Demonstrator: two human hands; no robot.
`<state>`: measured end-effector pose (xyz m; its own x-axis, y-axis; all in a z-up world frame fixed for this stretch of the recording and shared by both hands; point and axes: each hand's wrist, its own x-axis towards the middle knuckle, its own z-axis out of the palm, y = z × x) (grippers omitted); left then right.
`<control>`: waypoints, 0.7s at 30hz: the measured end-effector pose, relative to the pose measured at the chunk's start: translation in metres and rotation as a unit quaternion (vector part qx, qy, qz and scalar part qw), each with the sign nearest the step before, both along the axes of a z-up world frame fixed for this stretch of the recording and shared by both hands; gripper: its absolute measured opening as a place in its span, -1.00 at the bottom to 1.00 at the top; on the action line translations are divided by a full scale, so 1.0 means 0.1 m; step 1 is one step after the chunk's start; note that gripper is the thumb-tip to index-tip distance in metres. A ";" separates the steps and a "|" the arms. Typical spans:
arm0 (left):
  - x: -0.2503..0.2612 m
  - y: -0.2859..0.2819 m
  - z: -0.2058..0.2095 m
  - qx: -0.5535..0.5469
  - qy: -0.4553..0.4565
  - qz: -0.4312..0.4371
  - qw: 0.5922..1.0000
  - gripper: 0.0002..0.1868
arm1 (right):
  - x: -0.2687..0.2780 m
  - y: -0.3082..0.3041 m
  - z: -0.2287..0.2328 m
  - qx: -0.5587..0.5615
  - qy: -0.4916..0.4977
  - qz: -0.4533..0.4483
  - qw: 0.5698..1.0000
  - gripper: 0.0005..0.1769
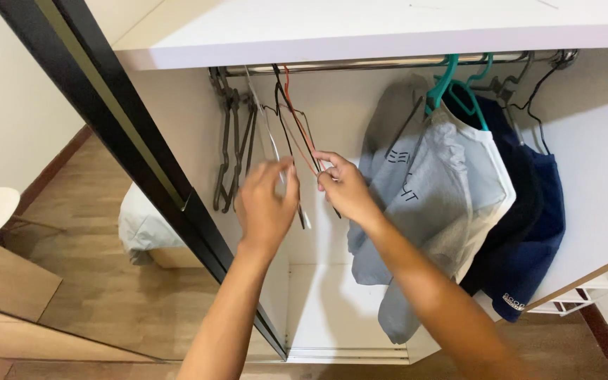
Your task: The recorder puts clothes on hangers and hangs them in a closet.
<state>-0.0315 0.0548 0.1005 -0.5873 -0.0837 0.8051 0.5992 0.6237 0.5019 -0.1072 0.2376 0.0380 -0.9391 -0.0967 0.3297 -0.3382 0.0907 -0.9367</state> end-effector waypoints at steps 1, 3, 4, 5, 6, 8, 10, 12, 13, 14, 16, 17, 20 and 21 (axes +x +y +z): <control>-0.12 0.01 0.03 0.000 0.001 -0.002 1.000 -0.82 | 0.05 0.00 0.09 0.000 0.001 -0.002 1.000 -0.46; -0.35 0.02 0.06 -0.031 -0.011 0.054 0.998 -0.71 | 0.14 -0.01 0.26 0.109 0.019 -0.032 0.993 -0.47; -0.44 0.02 0.07 -0.032 -0.011 0.051 0.998 -0.71 | 0.19 -0.02 0.33 0.108 0.018 -0.034 0.993 -0.47; -0.53 0.02 0.08 -0.045 -0.028 0.057 0.997 -0.70 | 0.24 -0.02 0.40 0.142 -0.001 -0.041 0.989 -0.47; -0.64 0.03 0.10 -0.057 -0.045 0.061 0.995 -0.69 | 0.28 -0.02 0.48 0.176 -0.019 -0.048 0.983 -0.46; -0.75 0.01 0.15 -0.108 -0.024 0.060 0.992 -0.68 | 0.24 0.01 0.51 0.213 -0.012 -0.047 0.976 -0.45; -0.88 -0.01 0.22 -0.158 -0.004 0.060 0.986 -0.67 | 0.21 0.03 0.55 0.251 -0.006 -0.045 0.967 -0.45; -1.01 -0.06 0.32 -0.334 -0.039 0.086 0.938 -0.66 | 0.16 0.01 0.63 0.325 0.034 -0.034 0.944 -0.45; -1.10 -0.04 0.36 -0.333 -0.038 0.087 0.938 -0.66 | 0.10 -0.01 0.67 0.326 0.036 -0.034 0.944 -0.45; -1.19 -0.03 0.39 -0.339 0.013 0.110 0.934 -0.65 | 0.02 -0.03 0.71 0.345 0.059 -0.030 0.936 -0.46; -1.35 0.01 0.46 -0.342 0.063 0.135 0.928 -0.64 | -0.10 -0.11 0.82 0.365 0.084 -0.023 0.927 -0.47; -1.42 0.03 0.51 -0.302 0.032 0.133 0.943 -0.67 | -0.14 -0.16 0.89 0.363 0.105 -0.037 0.925 -0.49; -1.61 0.01 0.67 -0.222 -0.047 0.135 0.964 -0.66 | -0.45 -0.24 1.07 0.348 0.164 -0.072 0.920 -0.51; -1.66 0.01 0.69 -0.185 -0.103 0.134 0.968 -0.63 | -0.56 -0.24 1.09 0.334 0.190 -0.091 0.919 -0.52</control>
